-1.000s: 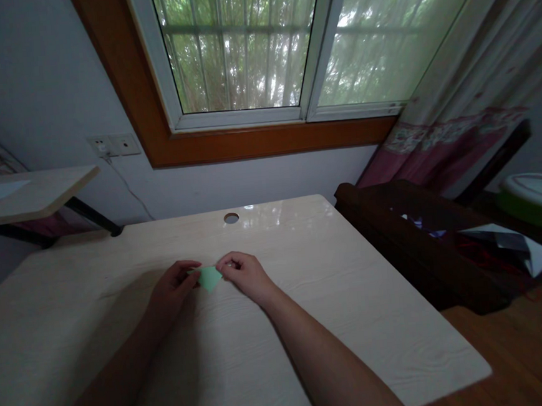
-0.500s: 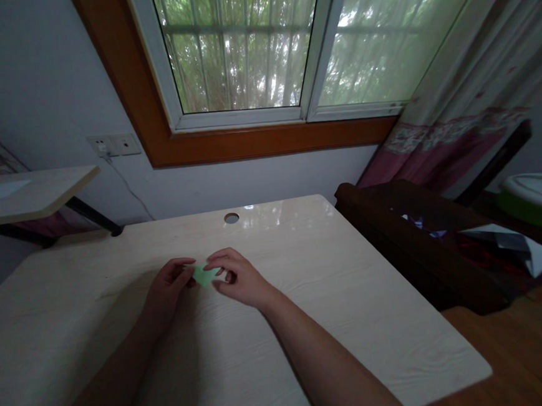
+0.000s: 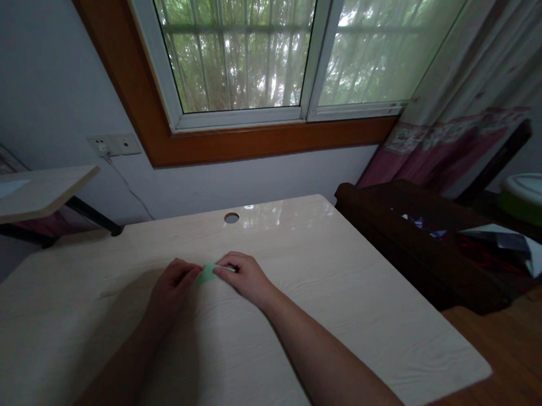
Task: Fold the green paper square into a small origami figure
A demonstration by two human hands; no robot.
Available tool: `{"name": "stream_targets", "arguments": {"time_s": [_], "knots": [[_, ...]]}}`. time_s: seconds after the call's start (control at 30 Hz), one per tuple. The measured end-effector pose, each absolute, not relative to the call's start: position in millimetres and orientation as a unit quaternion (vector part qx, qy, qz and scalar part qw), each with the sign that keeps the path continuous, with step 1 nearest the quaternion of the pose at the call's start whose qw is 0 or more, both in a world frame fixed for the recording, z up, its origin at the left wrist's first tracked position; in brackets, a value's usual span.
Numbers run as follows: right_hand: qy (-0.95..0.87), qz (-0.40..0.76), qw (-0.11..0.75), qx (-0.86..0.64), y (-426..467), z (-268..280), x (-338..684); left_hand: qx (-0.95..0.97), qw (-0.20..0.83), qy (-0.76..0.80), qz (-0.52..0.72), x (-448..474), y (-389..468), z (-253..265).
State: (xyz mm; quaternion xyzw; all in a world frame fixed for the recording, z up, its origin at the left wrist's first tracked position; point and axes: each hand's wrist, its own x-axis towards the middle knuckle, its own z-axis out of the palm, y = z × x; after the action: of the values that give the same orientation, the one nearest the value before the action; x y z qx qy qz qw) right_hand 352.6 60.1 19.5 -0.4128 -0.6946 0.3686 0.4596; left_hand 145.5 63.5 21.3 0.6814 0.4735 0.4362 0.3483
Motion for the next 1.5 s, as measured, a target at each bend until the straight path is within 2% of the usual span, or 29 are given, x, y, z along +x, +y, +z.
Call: {"name": "stream_targets", "arguments": {"time_s": [0.07, 0.33, 0.7, 1.07, 1.3, 1.5], "knots": [[-0.694, 0.379, 0.447, -0.419, 60.1, 19.0, 352.2, 0.701, 0.332, 0.458, 0.435, 145.8, 64.8, 19.8], [-0.671, 0.427, 0.409, -0.447, 58.4, 16.6, 350.6, 0.686, 0.384, 0.463, 0.409, 148.2, 58.0, 22.3], [-0.68, 0.428, 0.394, -0.446, 57.3, 18.0, 350.9, 0.691, 0.371, 0.474, 0.401, 149.9, 58.0, 24.6], [-0.702, 0.403, 0.402, -0.428, 58.4, 18.9, 351.4, 0.681, 0.382, 0.481, 0.4, 149.6, 57.8, 24.2], [-0.691, 0.396, 0.441, -0.413, 56.7, 21.7, 350.0, 0.648, 0.399, 0.497, 0.418, 149.9, 59.8, 20.8], [-0.718, 0.375, 0.432, -0.396, 57.0, 22.9, 351.0, 0.639, 0.405, 0.499, 0.423, 150.1, 61.1, 20.9]]}}
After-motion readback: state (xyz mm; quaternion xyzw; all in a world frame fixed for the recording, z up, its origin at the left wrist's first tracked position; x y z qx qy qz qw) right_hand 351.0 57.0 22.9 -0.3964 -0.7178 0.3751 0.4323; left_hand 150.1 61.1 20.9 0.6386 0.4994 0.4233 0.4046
